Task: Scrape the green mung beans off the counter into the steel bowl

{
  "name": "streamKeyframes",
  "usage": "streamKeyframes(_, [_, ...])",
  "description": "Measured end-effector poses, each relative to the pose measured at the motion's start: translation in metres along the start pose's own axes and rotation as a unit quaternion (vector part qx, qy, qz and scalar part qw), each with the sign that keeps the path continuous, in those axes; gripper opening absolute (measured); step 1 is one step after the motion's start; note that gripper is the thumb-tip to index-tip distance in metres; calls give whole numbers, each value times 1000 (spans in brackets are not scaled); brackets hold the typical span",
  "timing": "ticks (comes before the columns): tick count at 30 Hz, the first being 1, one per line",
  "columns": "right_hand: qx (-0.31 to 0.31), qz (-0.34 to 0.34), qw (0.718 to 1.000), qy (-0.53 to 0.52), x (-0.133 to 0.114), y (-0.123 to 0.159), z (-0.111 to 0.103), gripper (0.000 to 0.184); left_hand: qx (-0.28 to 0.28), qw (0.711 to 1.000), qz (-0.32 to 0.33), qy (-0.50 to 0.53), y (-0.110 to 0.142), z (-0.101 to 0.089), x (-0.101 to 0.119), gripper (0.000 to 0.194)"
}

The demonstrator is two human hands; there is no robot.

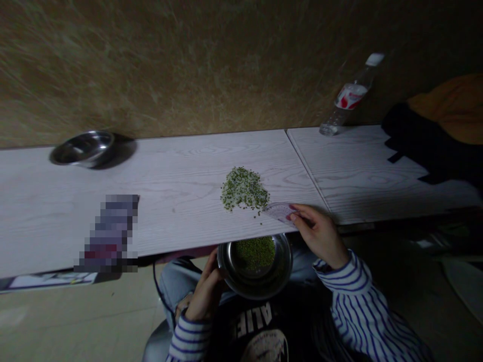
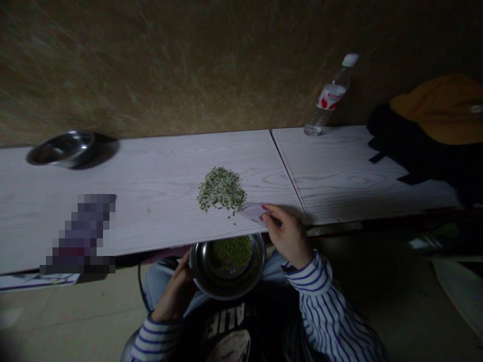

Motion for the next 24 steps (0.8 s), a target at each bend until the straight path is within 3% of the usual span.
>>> streamKeyframes(24, [-3,4,1000,-19,4,-8,7,30,0,1000,14,10,0,-2,2,53])
Point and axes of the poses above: each hand's wrist, its own y-axis away from the middle knuckle, its own z-axis out of the palm, x = y × z, the point moved 2 cm from there along -y, towards the middle knuckle, and after that the axes turned 14 degrees about z, right-handed, at the moved point
